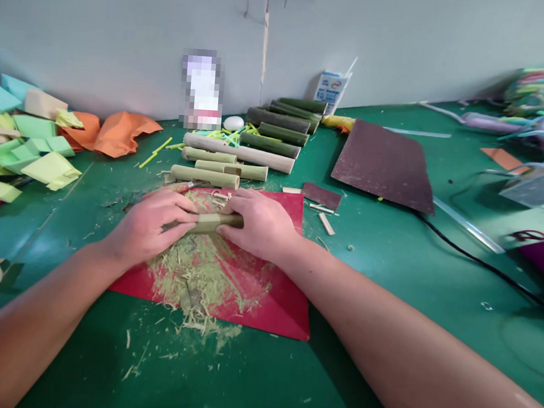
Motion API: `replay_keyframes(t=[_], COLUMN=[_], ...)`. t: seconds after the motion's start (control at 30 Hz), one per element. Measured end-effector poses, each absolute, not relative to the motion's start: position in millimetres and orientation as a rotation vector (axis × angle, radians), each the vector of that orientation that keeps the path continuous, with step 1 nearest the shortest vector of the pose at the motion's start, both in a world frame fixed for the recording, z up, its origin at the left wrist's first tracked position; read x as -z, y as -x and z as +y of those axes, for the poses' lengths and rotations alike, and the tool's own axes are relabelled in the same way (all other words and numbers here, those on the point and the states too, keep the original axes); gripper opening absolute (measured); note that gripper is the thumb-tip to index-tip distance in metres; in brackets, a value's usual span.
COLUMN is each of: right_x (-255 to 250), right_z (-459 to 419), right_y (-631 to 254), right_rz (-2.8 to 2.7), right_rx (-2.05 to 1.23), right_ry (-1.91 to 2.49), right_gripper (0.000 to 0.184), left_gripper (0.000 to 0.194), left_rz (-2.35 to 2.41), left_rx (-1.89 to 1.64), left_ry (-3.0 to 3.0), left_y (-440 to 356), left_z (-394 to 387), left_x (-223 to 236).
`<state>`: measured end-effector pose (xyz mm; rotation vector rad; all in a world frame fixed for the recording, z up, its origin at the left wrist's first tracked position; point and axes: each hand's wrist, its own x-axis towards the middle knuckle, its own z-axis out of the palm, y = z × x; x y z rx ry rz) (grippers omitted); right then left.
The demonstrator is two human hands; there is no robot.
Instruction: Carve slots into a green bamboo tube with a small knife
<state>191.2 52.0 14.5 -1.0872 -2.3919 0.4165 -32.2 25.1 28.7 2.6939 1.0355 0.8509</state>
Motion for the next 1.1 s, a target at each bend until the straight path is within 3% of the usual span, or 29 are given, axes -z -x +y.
replay_keyframes(t=[1.1], right_x=[-17.0], right_z=[50.8], right_y=[-190.6], right_rz=[-2.409], right_rx=[-0.425], right_ry=[1.064], right_gripper=[0.015], left_gripper=[0.007], left_rz=[1.013], left_rx=[-0.891], left_ry=[-2.725], left_y=[20.3], left_z=[25.1], left_x=[-25.0])
